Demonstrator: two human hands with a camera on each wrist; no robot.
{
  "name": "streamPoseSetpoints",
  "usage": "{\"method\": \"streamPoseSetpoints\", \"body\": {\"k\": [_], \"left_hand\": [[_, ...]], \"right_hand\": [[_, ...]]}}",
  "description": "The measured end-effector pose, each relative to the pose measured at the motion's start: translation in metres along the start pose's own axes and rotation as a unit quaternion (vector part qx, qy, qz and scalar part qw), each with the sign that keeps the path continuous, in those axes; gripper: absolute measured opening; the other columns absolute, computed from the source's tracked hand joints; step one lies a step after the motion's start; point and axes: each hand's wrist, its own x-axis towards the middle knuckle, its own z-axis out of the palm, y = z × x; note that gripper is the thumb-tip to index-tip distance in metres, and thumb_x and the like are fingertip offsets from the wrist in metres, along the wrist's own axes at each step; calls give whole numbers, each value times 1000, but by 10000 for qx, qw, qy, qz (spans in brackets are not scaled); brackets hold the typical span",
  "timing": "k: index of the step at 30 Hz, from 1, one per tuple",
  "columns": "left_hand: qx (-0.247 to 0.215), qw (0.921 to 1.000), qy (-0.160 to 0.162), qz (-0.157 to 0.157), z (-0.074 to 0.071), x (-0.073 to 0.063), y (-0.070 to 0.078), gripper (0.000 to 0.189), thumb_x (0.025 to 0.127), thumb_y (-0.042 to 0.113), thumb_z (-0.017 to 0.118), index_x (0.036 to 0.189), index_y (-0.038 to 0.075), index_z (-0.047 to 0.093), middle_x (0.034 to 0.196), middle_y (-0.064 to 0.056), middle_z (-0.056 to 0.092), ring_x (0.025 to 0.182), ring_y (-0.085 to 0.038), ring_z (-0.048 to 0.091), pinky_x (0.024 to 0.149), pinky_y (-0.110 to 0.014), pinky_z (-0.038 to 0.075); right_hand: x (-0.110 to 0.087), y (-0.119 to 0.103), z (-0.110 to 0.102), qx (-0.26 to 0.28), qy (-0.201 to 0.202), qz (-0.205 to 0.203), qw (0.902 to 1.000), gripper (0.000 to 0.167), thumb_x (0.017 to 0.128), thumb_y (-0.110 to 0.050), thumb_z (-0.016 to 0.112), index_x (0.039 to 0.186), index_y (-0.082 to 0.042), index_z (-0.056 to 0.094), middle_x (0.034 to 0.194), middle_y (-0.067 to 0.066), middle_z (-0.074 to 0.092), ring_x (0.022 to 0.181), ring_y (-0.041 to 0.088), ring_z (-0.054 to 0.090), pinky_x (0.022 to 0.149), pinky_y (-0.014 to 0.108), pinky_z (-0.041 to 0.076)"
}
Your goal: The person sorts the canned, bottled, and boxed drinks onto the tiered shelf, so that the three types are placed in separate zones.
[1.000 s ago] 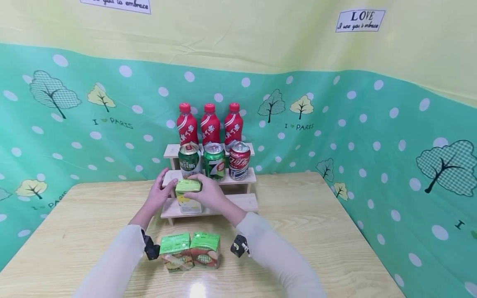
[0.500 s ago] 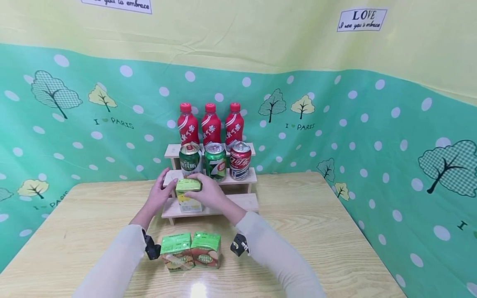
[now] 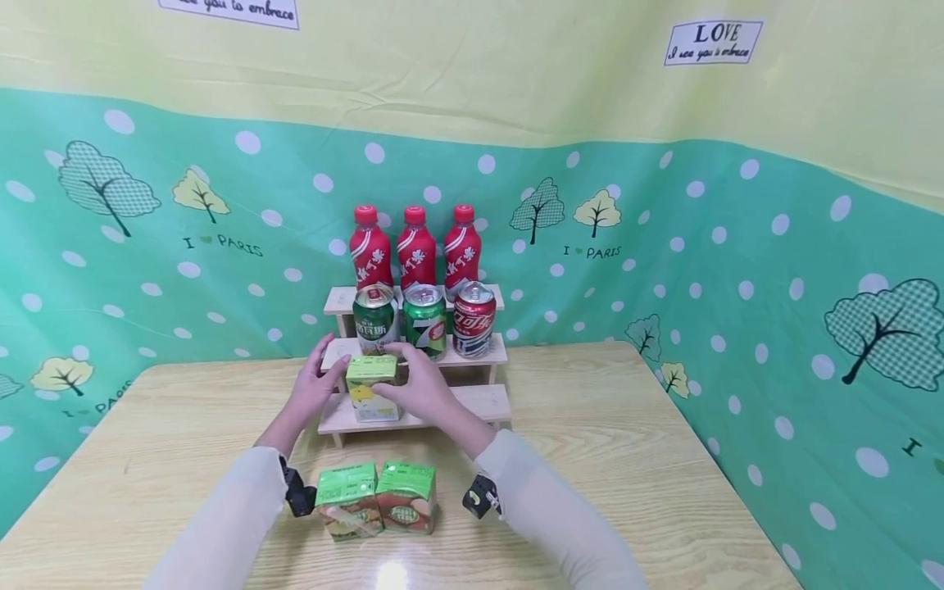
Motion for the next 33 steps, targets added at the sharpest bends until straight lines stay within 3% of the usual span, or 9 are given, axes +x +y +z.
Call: {"method": "streamPoseSetpoints", "body": {"k": [7, 16, 27, 33], "left_hand": [[-10, 10000, -33, 52, 0, 1, -1, 79, 89, 51, 56, 151, 30, 11, 153, -21, 23, 129, -38, 41, 107, -48, 38], [-104, 9999, -34, 21, 0, 2, -4, 80, 88, 50, 58, 151, 30, 12, 151, -20, 27, 126, -36, 44, 105, -48, 40], [-39, 10000, -42, 28, -1, 4, -4, 81, 86, 54, 57, 150, 31, 12, 150, -20, 29, 125, -36, 44, 103, -47, 41], [-93, 9999, -15, 108, -1, 2, -4, 78, 88, 50, 57, 150, 30, 14, 154, -17, 21, 127, -36, 43, 105, -47, 39]], "right_hand": [[-6, 4, -6, 502, -28, 200, 9985, 63, 82, -23, 73, 136, -21, 42, 126, 8, 54, 117, 25, 53, 97, 43, 48], [-20, 7, -15, 780, 17, 254, 9966, 54, 84, -28, 70, 132, -19, 47, 128, 9, 55, 119, 25, 53, 98, 46, 47], [-56, -5, -25, 993, -449, 221, 9938, 40, 90, -27, 63, 125, -8, 53, 125, 16, 57, 117, 30, 53, 100, 45, 45], [-73, 5, -26, 1097, -735, 210, 9910, 42, 88, -32, 65, 123, -11, 55, 120, 11, 60, 112, 25, 57, 95, 35, 49]]}}
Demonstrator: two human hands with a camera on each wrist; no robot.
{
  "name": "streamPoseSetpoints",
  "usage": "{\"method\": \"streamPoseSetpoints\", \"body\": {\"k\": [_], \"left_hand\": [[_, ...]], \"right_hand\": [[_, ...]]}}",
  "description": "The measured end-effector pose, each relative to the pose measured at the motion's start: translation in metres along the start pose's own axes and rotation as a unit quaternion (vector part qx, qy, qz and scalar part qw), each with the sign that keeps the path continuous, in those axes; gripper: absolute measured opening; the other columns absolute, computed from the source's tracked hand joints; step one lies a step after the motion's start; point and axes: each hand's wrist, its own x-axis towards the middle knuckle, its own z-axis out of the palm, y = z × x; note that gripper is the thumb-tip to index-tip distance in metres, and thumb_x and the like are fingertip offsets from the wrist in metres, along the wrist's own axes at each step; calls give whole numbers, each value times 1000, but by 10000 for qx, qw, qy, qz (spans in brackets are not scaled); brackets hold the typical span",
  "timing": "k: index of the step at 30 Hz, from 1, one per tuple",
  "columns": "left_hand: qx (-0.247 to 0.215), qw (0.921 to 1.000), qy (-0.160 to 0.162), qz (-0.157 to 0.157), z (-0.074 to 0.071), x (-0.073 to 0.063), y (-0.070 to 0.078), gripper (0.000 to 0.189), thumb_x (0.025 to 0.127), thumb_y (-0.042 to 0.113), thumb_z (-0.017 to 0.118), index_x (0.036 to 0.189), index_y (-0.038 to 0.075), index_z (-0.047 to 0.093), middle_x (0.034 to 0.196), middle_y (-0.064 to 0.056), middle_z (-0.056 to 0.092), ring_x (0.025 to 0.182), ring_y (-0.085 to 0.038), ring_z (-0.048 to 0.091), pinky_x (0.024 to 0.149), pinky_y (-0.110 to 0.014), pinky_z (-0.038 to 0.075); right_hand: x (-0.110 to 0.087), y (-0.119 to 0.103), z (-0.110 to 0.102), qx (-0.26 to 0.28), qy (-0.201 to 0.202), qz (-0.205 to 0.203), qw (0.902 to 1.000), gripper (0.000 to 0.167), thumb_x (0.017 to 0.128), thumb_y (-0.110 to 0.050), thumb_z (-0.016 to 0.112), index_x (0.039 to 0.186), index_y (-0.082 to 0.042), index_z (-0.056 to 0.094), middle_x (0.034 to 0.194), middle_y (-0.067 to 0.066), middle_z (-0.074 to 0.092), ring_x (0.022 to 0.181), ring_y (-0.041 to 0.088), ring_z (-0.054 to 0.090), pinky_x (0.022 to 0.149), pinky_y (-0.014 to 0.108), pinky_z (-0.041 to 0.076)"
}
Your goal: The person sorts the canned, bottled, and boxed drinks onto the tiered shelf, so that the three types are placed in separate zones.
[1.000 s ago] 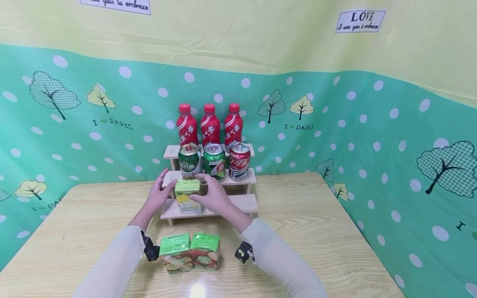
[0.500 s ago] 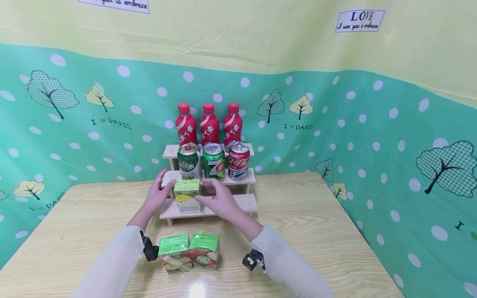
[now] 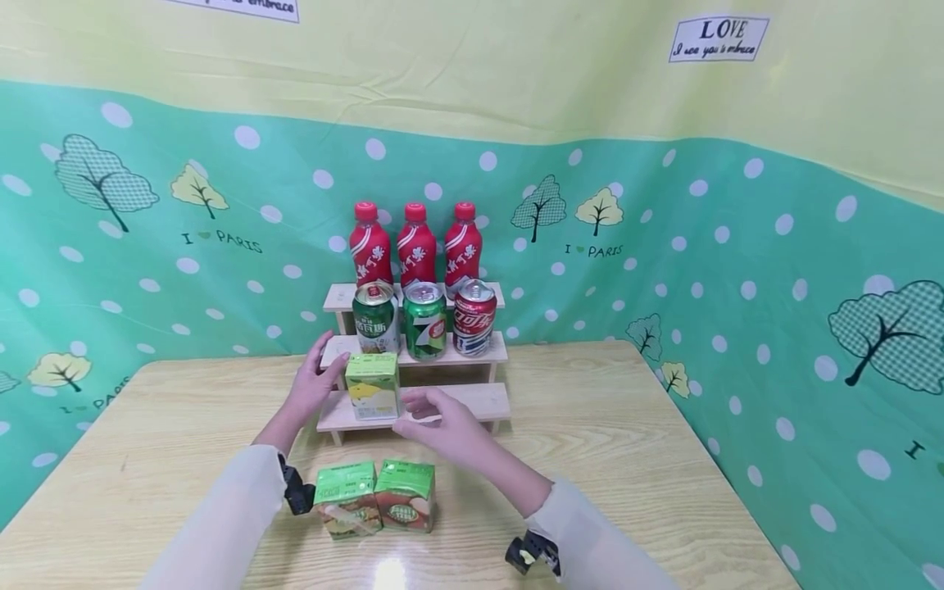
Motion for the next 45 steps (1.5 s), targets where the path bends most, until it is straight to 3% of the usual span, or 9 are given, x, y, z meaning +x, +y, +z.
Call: {"method": "streamPoseSetpoints", "body": {"k": [4, 8, 13, 17, 24, 32, 45], "left_hand": [[-3, 10000, -4, 19, 0, 0, 1, 78, 89, 48, 57, 150, 31, 13, 156, -15, 17, 130, -37, 40, 109, -48, 35], [-8, 10000, -9, -9, 1, 0, 1, 78, 88, 50, 57, 150, 32, 14, 156, -15, 17, 131, -36, 38, 110, -47, 34], [-37, 10000, -4, 9, 0, -1, 1, 78, 88, 50, 57, 150, 31, 13, 153, -18, 23, 129, -36, 40, 109, -47, 35], [-44, 10000, -36, -33, 0, 0, 2, 79, 88, 50, 58, 150, 33, 13, 154, -16, 23, 129, -35, 41, 109, -46, 36], [-87, 10000, -33, -27, 0, -1, 2, 80, 87, 50, 58, 150, 32, 12, 155, -16, 19, 131, -36, 39, 109, -47, 34], [-87, 9999, -61, -56, 0, -1, 3, 80, 87, 51, 57, 150, 32, 12, 155, -15, 21, 127, -35, 42, 107, -46, 37], [-85, 9999, -73, -48, 0, -3, 5, 79, 89, 48, 56, 151, 30, 9, 154, -17, 21, 128, -36, 41, 108, -46, 36]], "right_hand": [[-16, 3, -2, -27, -282, -44, 9996, 44, 86, -33, 66, 123, -11, 55, 120, 7, 61, 115, 28, 55, 96, 38, 48], [-28, 7, -3, -405, -590, -127, 9974, 45, 86, -35, 67, 125, -16, 54, 123, 2, 60, 116, 26, 54, 95, 37, 48], [-34, 14, -3, -1012, -1052, -385, 9885, 56, 84, -39, 68, 131, -17, 49, 128, -1, 56, 117, 22, 53, 95, 33, 47], [-37, 19, -2, -1195, -1226, -465, 9841, 62, 81, -43, 69, 133, -15, 48, 130, 2, 56, 116, 18, 53, 95, 34, 48], [-39, 30, 4, -1066, -1215, -632, 9848, 62, 79, -38, 73, 131, -14, 49, 126, -1, 58, 111, 12, 54, 92, 33, 49], [-41, 42, 12, -860, -1213, -474, 9877, 59, 80, -38, 73, 131, -22, 48, 118, -8, 59, 104, 4, 54, 90, 28, 49], [-40, 41, 21, -666, -1013, -398, 9918, 55, 81, -34, 72, 130, -23, 49, 117, -5, 61, 100, 4, 57, 87, 24, 49]]}}
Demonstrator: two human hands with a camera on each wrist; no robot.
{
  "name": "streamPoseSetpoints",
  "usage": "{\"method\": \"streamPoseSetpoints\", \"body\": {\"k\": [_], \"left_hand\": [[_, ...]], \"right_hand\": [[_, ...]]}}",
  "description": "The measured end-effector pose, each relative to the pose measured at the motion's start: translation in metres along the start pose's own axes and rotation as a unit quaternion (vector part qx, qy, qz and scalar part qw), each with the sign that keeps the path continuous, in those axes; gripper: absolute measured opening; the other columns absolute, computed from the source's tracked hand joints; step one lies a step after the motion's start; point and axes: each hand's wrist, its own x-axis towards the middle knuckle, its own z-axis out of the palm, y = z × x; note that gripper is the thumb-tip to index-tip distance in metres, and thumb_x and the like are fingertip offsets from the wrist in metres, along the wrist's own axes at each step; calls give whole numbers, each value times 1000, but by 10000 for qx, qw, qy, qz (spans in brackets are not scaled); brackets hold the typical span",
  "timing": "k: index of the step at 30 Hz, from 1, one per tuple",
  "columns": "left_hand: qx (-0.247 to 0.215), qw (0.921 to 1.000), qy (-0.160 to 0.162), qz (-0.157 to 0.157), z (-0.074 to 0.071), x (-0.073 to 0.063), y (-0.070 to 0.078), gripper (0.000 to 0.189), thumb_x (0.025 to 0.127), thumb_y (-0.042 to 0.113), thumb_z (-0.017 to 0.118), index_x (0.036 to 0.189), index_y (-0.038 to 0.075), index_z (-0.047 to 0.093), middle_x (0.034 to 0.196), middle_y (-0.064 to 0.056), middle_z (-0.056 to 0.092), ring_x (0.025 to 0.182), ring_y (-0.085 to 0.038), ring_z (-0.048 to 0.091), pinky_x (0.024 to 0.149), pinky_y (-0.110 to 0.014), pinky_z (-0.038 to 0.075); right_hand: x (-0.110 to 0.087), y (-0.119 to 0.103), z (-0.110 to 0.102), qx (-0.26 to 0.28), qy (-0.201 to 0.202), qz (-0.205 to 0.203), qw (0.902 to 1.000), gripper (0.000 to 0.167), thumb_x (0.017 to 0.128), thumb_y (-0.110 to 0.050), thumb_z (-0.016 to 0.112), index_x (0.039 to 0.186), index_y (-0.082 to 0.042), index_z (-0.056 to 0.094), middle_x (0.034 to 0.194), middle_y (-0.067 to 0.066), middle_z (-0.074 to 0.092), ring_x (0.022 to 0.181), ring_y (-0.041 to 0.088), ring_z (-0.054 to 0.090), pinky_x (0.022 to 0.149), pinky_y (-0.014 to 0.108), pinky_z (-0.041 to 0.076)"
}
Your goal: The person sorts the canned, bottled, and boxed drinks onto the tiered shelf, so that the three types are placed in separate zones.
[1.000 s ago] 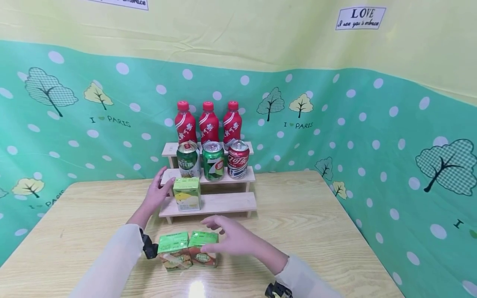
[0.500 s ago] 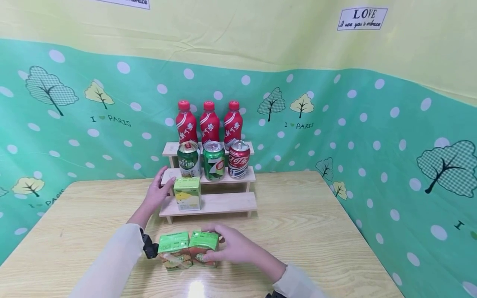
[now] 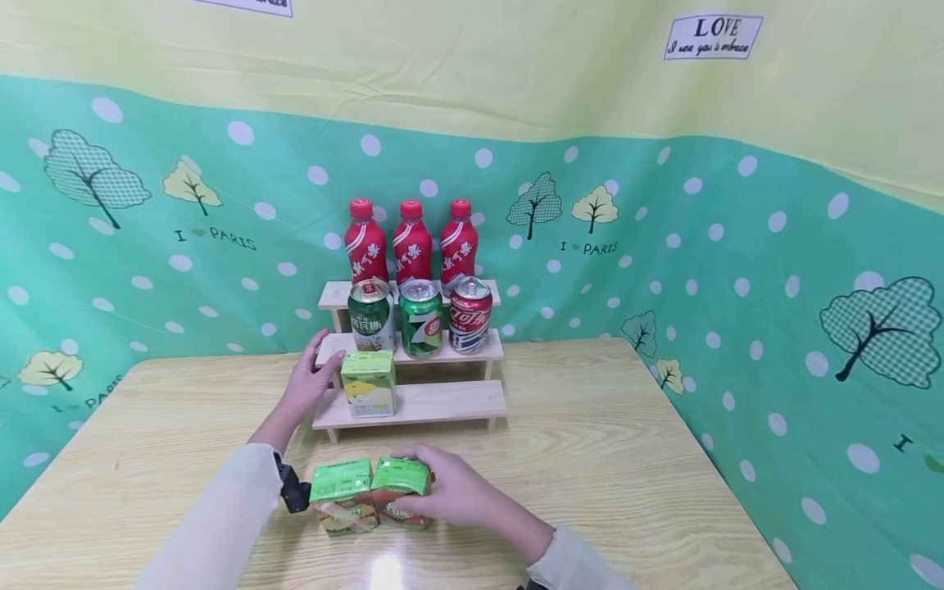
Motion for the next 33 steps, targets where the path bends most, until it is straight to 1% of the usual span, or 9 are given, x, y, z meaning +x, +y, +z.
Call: {"method": "streamPoseSetpoints", "body": {"k": [8, 10, 12, 17, 20, 23, 27, 30, 33], "left_hand": [[-114, 9999, 1, -50, 0, -1, 3, 76, 91, 43, 56, 151, 31, 9, 155, -16, 20, 124, -33, 43, 104, -45, 39], [-104, 9999, -3, -53, 0, 0, 1, 78, 90, 45, 57, 151, 31, 10, 155, -15, 19, 125, -34, 43, 105, -45, 39], [-144, 9998, -35, -90, 0, -4, 7, 77, 91, 42, 57, 151, 29, 10, 155, -16, 17, 126, -36, 42, 106, -47, 38], [-160, 9998, -64, -86, -1, -6, 9, 76, 92, 40, 56, 151, 29, 9, 155, -19, 18, 128, -37, 41, 109, -48, 35], [-52, 10000, -40, -10, -1, -2, 1, 79, 90, 46, 56, 151, 31, 8, 155, -18, 17, 129, -37, 40, 109, -48, 34], [-20, 10000, -21, 3, 0, -2, 0, 80, 89, 49, 56, 151, 31, 9, 156, -16, 14, 129, -37, 39, 110, -48, 34], [4, 10000, -16, -1, 0, -2, 0, 80, 89, 50, 56, 151, 31, 9, 156, -17, 17, 129, -36, 40, 110, -47, 34], [14, 10000, -4, 4, 0, -1, 0, 79, 89, 49, 56, 151, 31, 10, 153, -19, 23, 130, -36, 40, 110, -47, 34], [19, 10000, -2, 20, 0, -1, 0, 79, 89, 49, 56, 151, 30, 10, 153, -20, 23, 130, -37, 39, 110, -47, 34]], "right_hand": [[1, -4, 1, -87, 182, 106, 9997, 49, 81, -33, 72, 125, -23, 53, 113, -5, 62, 92, 2, 57, 79, 22, 50], [0, -5, 0, -81, 171, 130, 9997, 48, 81, -31, 72, 125, -23, 54, 112, -5, 63, 90, 2, 57, 78, 21, 50], [0, -7, -1, -62, 163, 152, 9997, 48, 81, -31, 72, 125, -23, 54, 111, -4, 63, 89, 3, 57, 77, 20, 50], [0, -6, -3, 20, 213, 209, 9996, 48, 81, -31, 73, 125, -22, 55, 108, -3, 64, 87, 3, 58, 74, 20, 50], [-1, -5, -5, -26, 294, 201, 9994, 49, 81, -31, 72, 126, -19, 56, 107, -3, 64, 87, 4, 58, 73, 21, 50], [-2, -6, -9, -51, 353, 257, 9990, 50, 81, -30, 72, 126, -17, 56, 104, -3, 64, 86, 5, 59, 72, 21, 51], [-1, -9, -17, -34, 411, 384, 9984, 47, 81, -27, 73, 124, -19, 56, 101, -2, 64, 83, 6, 59, 70, 22, 51], [-1, -11, -23, -109, 489, 425, 9978, 46, 81, -26, 73, 123, -20, 56, 104, -2, 63, 85, 7, 59, 71, 23, 51], [0, -11, -30, -181, 543, 444, 9974, 46, 81, -27, 73, 124, -20, 56, 107, -1, 63, 88, 9, 59, 74, 23, 51]]}}
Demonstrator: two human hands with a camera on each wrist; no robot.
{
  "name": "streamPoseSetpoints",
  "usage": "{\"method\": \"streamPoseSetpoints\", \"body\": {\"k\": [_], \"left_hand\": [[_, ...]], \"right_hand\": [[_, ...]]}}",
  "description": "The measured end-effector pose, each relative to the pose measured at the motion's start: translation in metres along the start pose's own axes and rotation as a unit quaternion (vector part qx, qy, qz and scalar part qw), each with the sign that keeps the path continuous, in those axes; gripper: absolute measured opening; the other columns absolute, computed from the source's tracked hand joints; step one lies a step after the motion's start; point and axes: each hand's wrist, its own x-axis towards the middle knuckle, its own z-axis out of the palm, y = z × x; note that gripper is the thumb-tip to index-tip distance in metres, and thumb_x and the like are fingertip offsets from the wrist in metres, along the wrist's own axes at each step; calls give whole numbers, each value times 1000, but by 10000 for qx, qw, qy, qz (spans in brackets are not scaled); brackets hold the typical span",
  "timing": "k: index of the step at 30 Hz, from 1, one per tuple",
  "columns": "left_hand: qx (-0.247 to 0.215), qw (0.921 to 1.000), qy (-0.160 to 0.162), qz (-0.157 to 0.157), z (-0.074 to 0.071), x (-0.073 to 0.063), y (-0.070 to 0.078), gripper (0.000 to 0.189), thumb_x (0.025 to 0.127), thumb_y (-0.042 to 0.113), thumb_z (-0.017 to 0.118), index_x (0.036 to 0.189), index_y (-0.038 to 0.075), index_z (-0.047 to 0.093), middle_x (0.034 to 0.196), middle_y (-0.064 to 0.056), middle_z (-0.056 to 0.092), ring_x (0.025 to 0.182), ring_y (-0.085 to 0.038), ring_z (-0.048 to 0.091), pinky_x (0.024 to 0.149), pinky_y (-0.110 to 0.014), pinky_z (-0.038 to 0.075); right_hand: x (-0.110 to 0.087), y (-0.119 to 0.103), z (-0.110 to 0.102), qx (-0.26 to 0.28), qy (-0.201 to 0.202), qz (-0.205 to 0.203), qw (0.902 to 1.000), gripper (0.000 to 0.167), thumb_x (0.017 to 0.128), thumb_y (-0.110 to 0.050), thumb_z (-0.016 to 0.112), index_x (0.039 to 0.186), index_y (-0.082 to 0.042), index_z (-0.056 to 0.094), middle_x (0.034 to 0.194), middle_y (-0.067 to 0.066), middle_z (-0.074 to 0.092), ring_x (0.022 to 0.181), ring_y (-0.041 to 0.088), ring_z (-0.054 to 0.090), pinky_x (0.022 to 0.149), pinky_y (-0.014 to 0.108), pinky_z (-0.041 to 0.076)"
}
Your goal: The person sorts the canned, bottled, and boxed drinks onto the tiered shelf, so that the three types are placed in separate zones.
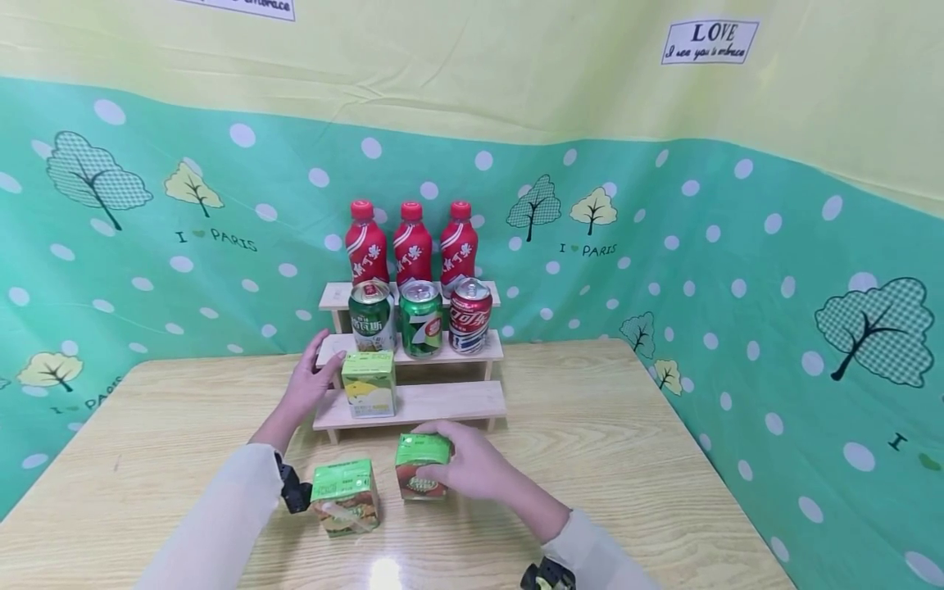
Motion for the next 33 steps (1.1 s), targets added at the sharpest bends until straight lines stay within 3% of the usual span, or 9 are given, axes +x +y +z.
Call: {"method": "streamPoseSetpoints", "body": {"k": [9, 22, 33], "left_hand": [[16, 10000, 10, -59, 0, 1, -1, 81, 87, 52, 57, 151, 31, 10, 153, -17, 23, 132, -35, 38, 110, -46, 34], [-11, 10000, 0, -47, 0, 1, -1, 80, 88, 52, 56, 151, 31, 10, 153, -18, 22, 129, -35, 40, 109, -47, 35], [-98, 9999, -14, -82, 1, -2, 2, 77, 91, 46, 55, 151, 32, 9, 153, -19, 23, 129, -35, 40, 109, -47, 34]], "right_hand": [[9, -1, -18, 77, 236, 113, 9996, 43, 81, -26, 73, 121, -22, 58, 112, 2, 62, 95, 16, 58, 79, 29, 51], [14, 4, -24, 207, 477, 168, 9985, 44, 79, -20, 75, 121, -17, 60, 118, 5, 61, 97, 18, 58, 79, 30, 51], [22, 3, -36, 16, 689, 281, 9972, 46, 79, -17, 74, 122, -20, 60, 119, 4, 59, 100, 18, 57, 83, 32, 51]]}}
